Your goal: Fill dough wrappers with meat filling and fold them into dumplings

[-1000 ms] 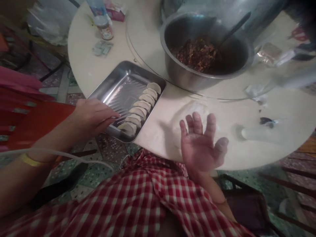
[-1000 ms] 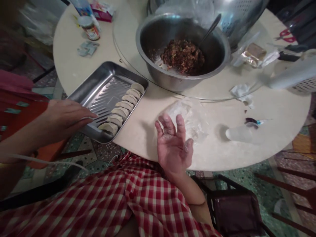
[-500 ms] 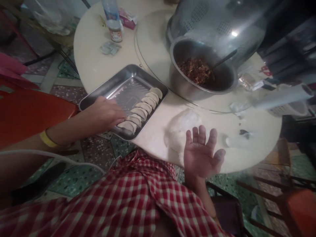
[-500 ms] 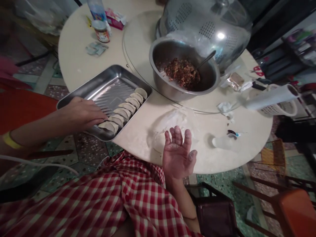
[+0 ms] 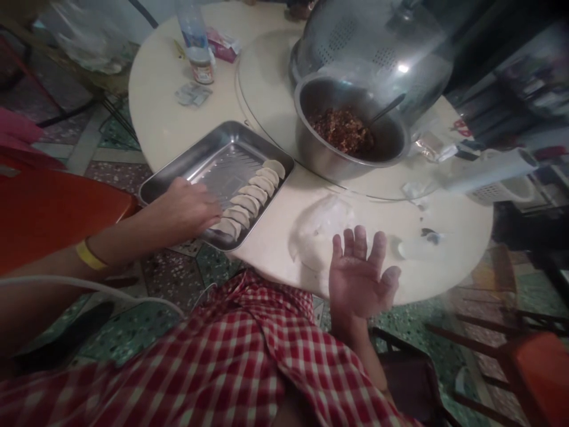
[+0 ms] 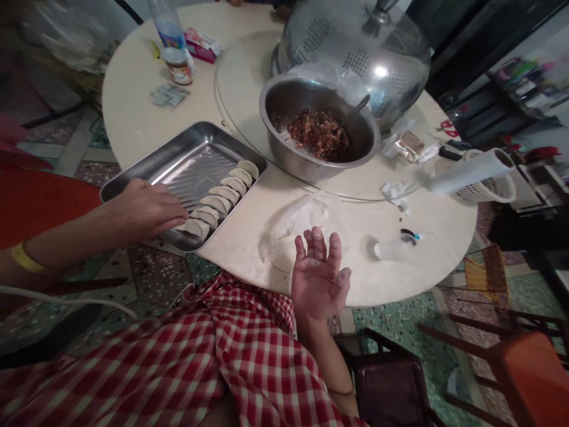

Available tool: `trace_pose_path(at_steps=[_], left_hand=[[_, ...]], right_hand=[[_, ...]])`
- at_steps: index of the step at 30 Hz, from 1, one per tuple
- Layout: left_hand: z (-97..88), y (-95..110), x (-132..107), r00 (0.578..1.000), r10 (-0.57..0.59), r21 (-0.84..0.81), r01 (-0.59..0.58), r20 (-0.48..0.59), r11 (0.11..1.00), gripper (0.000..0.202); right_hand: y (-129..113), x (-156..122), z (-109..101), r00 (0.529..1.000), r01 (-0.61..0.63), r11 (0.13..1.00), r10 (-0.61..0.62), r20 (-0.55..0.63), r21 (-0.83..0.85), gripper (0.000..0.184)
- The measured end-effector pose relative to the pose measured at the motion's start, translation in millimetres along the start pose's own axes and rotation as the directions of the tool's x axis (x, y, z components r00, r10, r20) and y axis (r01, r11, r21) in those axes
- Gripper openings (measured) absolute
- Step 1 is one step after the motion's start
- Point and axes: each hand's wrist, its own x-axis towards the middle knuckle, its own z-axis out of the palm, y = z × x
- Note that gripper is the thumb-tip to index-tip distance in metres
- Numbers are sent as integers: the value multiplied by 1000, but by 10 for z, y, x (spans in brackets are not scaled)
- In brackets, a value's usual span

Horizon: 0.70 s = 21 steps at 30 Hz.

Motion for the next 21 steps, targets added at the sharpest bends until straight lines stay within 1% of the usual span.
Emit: trace_pose_path(at_steps=[3, 7, 10, 18, 21], left_hand=[[-24, 36, 38, 995, 45, 70, -51, 87, 996, 28], [-33, 67, 81, 992, 39, 71, -48, 124, 996, 28], [-34, 81, 85, 988, 34, 93, -48, 149, 994, 30], [-38, 13, 16, 989, 61, 98, -75, 133, 992, 26], [-42, 32, 24, 988, 54, 78, -65, 144, 995, 26]], right_hand=[[-2, 4, -15, 1000, 0, 1000, -1, -4, -12, 43], [-4, 8, -35, 1000, 1, 1000, -1, 16, -16, 42], [-8, 11, -46, 1000, 6, 1000, -6, 7, -2, 43], [-14, 27, -43, 1000, 4, 999, -4, 1, 40, 44], [-18, 29, -36, 1000, 7, 999, -7, -3, 42, 44]])
